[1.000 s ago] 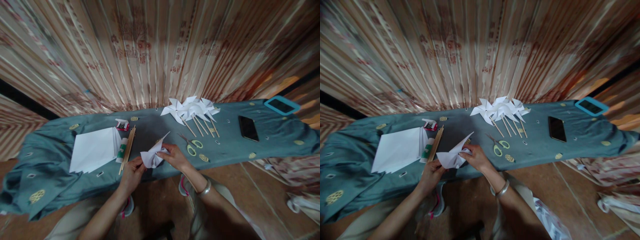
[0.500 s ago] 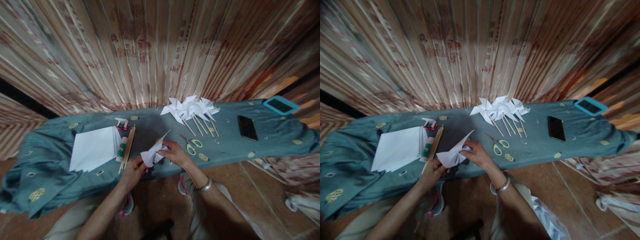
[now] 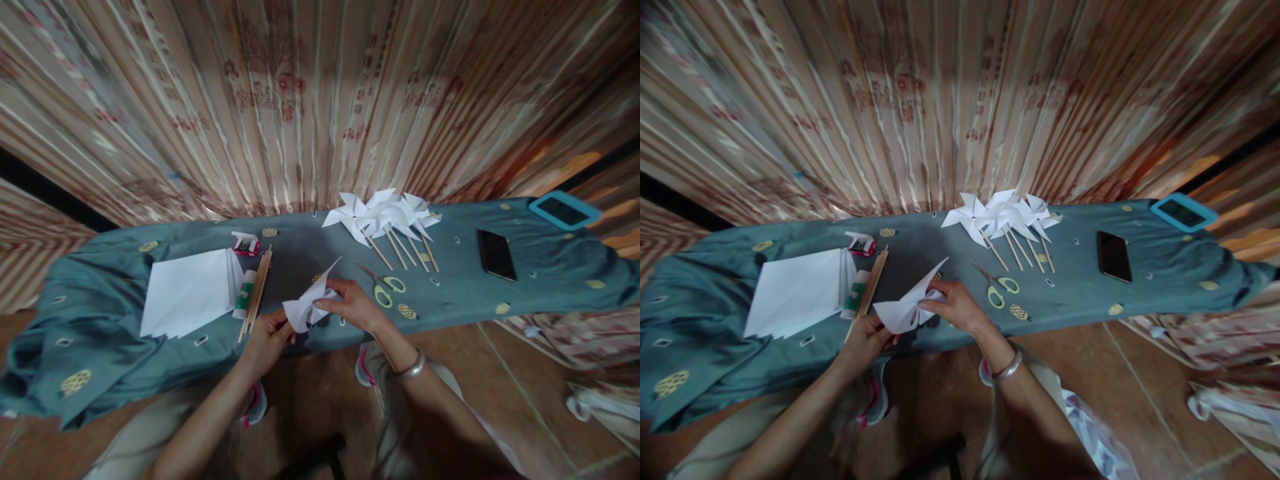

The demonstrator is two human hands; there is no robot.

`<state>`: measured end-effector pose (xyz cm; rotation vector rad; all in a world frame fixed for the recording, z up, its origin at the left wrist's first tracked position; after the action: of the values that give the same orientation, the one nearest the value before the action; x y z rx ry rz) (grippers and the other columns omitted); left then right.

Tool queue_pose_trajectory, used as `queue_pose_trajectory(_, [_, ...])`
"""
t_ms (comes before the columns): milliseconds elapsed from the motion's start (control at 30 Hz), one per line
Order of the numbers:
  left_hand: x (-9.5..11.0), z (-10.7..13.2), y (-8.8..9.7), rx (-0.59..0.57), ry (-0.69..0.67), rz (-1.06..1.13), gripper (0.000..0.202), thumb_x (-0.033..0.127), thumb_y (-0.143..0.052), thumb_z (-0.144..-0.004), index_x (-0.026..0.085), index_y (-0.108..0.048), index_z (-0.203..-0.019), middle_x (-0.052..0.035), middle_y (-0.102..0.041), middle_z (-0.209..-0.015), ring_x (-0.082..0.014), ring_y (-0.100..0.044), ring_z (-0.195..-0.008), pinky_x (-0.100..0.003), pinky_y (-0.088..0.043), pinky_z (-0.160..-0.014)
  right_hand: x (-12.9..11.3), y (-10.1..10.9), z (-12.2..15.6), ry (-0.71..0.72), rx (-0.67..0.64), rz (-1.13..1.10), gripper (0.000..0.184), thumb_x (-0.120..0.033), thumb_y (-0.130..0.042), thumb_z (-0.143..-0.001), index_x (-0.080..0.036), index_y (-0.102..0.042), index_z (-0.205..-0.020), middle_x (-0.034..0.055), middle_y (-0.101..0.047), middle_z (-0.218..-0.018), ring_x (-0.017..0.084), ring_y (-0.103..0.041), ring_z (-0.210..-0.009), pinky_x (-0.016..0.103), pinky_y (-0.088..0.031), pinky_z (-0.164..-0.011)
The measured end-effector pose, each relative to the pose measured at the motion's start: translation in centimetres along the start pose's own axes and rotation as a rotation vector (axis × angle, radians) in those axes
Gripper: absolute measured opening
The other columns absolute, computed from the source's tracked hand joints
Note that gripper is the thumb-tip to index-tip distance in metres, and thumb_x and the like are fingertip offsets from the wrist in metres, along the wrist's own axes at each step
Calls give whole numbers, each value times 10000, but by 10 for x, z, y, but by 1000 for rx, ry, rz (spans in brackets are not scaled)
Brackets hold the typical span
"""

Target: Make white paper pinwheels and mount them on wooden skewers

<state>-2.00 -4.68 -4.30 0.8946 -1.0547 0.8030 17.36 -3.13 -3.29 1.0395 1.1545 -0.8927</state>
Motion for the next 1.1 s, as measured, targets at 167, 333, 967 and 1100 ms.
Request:
queue_pose_trajectory(167, [7,5,4,7,-83,-39,288,346,-534,-782,184,-637,-567,9,-520,-542,-121,-458,-526,-210,-338,-486,-1,1,5,28,-13,127,226,-342,-674,-783,-182,-749,-925,28,-760,-880,220,-687,-844,299,-516,-753])
queue_pose_trajectory(333, [13,6,5,7,-34,1,221,341,-602,-738,173,-744,-723,-18,-633,-642,-144,-525,-582,-240,-412,-574,-3,-1,9,69,-20,170,179,-307,-642,-828,-203,-763,-909,28,-773,-871,225,-709,-834,310,-524,-760])
queue_pose_trajectory(967, [29,48,13,91,-659,-455,299,172,-371,-996,126,-657,-925,-32,-687,-721,-108,-661,-624,-170,-477,-578,-30,-15,53,352,76,330,320,-61,-539,-797,-251,-716,-984,40,-752,-988,198,-696,-913,313,-547,-793])
queue_pose_trajectory(1100, [32,58,16,178,-764,-641,253,152,-340,-1008,125,-591,-1002,-10,-645,-695,-96,-611,-546,-182,-451,-512,-42,-20,54,371,82,321,284,-64,-536,-793,-235,-684,-965,23,-741,-915,179,-682,-848,294,-542,-749])
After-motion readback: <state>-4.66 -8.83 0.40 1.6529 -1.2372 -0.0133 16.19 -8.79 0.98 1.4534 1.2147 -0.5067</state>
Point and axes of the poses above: each hand's wrist, its own z-axis away from the middle knuckle, its own y-axis out of the back of the hand, x = y × z, the point moved 2 cm from there along -z, towards the middle knuckle
